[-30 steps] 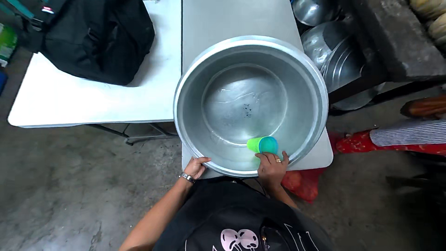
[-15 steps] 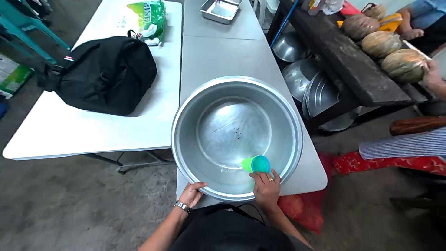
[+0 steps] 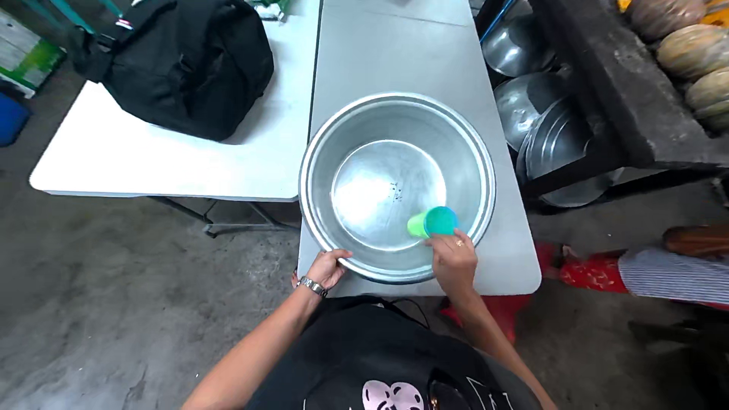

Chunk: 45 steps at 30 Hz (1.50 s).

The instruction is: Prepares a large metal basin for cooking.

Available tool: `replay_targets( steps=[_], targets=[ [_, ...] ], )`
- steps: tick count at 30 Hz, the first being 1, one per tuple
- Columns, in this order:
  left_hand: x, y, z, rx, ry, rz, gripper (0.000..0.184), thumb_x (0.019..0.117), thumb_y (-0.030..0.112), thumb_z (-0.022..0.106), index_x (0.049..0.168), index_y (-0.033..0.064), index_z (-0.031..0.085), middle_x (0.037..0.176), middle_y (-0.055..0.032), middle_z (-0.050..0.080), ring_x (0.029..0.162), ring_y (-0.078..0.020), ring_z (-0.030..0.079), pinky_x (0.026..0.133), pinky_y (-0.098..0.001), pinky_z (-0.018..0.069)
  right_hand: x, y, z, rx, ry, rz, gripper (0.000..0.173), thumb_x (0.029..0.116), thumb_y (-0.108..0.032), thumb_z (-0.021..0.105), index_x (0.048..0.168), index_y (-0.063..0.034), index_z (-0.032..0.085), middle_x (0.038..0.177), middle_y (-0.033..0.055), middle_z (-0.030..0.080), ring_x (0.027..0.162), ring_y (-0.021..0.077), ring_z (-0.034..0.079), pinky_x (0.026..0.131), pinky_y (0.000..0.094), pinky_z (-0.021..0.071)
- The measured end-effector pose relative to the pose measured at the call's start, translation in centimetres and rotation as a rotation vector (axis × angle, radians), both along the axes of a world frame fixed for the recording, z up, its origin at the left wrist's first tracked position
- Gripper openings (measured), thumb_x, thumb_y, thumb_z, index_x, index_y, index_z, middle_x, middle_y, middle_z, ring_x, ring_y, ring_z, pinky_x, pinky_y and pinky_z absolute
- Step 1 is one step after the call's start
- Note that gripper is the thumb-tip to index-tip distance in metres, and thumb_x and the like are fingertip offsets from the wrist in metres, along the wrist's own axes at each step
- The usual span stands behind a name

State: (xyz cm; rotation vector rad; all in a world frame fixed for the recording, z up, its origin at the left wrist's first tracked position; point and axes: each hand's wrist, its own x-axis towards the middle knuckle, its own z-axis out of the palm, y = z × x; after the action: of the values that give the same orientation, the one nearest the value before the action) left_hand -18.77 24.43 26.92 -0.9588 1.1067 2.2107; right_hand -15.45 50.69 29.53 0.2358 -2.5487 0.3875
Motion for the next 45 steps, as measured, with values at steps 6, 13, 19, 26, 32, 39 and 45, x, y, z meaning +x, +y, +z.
replay_targets(
  steps=[6, 13, 19, 26, 32, 39, 45],
  targets=[
    [-1.3, 1.1, 1.7, -0.105, -0.044, -0.018, 0.032, 0.0895, -0.013, 0.057, 0.119, -0.0031, 0.049, 0.094, -0.0176, 0.066, 0.077, -0.0239, 0.069, 0.068, -0.0391, 0.0609, -0.9, 3.1, 3.4, -0.016, 0.184, -0.248, 0.023, 0.0916, 0.001, 0.059, 0.089, -0.0052, 0.08, 0.095, 0.0132, 0.079, 0.095, 0.0316, 0.076, 0.104, 0.0562, 0.0494],
    [-0.2, -0.5, 1.4, -0.171, -0.03, -0.08, 0.035, 0.0889, -0.012, 0.06, 0.121, -0.002, 0.051, 0.093, -0.0168, 0.068, 0.076, -0.0237, 0.07, 0.068, -0.0389, 0.0615, -2.5, 11.5, 2.2, -0.023, -0.269, -0.642, 0.03, 0.101, -0.003, 0.049, 0.107, -0.0045, 0.078, 0.108, 0.0234, 0.075, 0.11, 0.0437, 0.069, 0.099, 0.0575, 0.0497],
    [0.9, -1.5, 1.3, -0.199, -0.033, -0.074, 0.036, 0.0873, -0.013, 0.062, 0.12, -0.0008, 0.05, 0.09, -0.0153, 0.067, 0.075, -0.0227, 0.07, 0.066, -0.0378, 0.0617, -3.3, 12.4, -4.9, -0.007, -0.624, -0.578, 0.025, 0.1019, -0.007, 0.053, 0.109, 0.0002, 0.075, 0.112, 0.0234, 0.074, 0.115, 0.0427, 0.068, 0.1, 0.0604, 0.0497],
    [1.1, -1.6, 1.2, -0.197, -0.023, -0.068, 0.036, 0.0863, -0.013, 0.063, 0.118, -0.0007, 0.051, 0.088, -0.0145, 0.067, 0.073, -0.0215, 0.07, 0.065, -0.0365, 0.0612, -3.7, 6.8, 2.2, -0.195, -0.294, -0.578, 0.038, 0.0976, -0.003, 0.049, 0.132, 0.0008, 0.065, 0.124, 0.0277, 0.066, 0.118, 0.0463, 0.062, 0.101, 0.0575, 0.048],
    [1.0, -1.6, 1.1, -0.196, -0.024, -0.075, 0.037, 0.0858, -0.013, 0.063, 0.118, -0.0011, 0.051, 0.089, -0.0145, 0.067, 0.072, -0.0215, 0.07, 0.065, -0.0366, 0.0613, -8.8, -4.3, -1.0, 0.224, -1.434, -0.047, 0.081, 0.1011, -0.014, 0.052, 0.168, -0.023, 0.008, 0.129, 0.0281, 0.065, 0.118, 0.0474, 0.063, 0.096, 0.0663, 0.0477],
    [1.2, -1.4, 1.3, -0.196, -0.026, -0.058, 0.037, 0.085, -0.015, 0.063, 0.117, -0.0013, 0.051, 0.089, -0.015, 0.067, 0.072, -0.0214, 0.07, 0.064, -0.0358, 0.0611, -10.0, -6.4, -3.8, 0.423, -1.485, -0.066, 0.087, 0.0986, -0.014, 0.055, 0.167, -0.0159, 0.001, 0.129, 0.0277, 0.065, 0.119, 0.0452, 0.064, 0.097, 0.0628, 0.049],
    [1.2, -1.5, 1.4, -0.215, -0.027, -0.08, 0.04, 0.0837, -0.016, 0.063, 0.12, -0.0032, 0.051, 0.094, -0.0163, 0.066, 0.076, -0.0225, 0.069, 0.067, -0.0376, 0.0611, -10.7, -6.5, -4.3, 0.4, -1.444, -0.125, 0.089, 0.0986, -0.014, 0.056, 0.167, -0.0158, -0.002, 0.126, 0.0275, 0.066, 0.116, 0.0444, 0.065, 0.095, 0.0617, 0.0503]
  ],
)
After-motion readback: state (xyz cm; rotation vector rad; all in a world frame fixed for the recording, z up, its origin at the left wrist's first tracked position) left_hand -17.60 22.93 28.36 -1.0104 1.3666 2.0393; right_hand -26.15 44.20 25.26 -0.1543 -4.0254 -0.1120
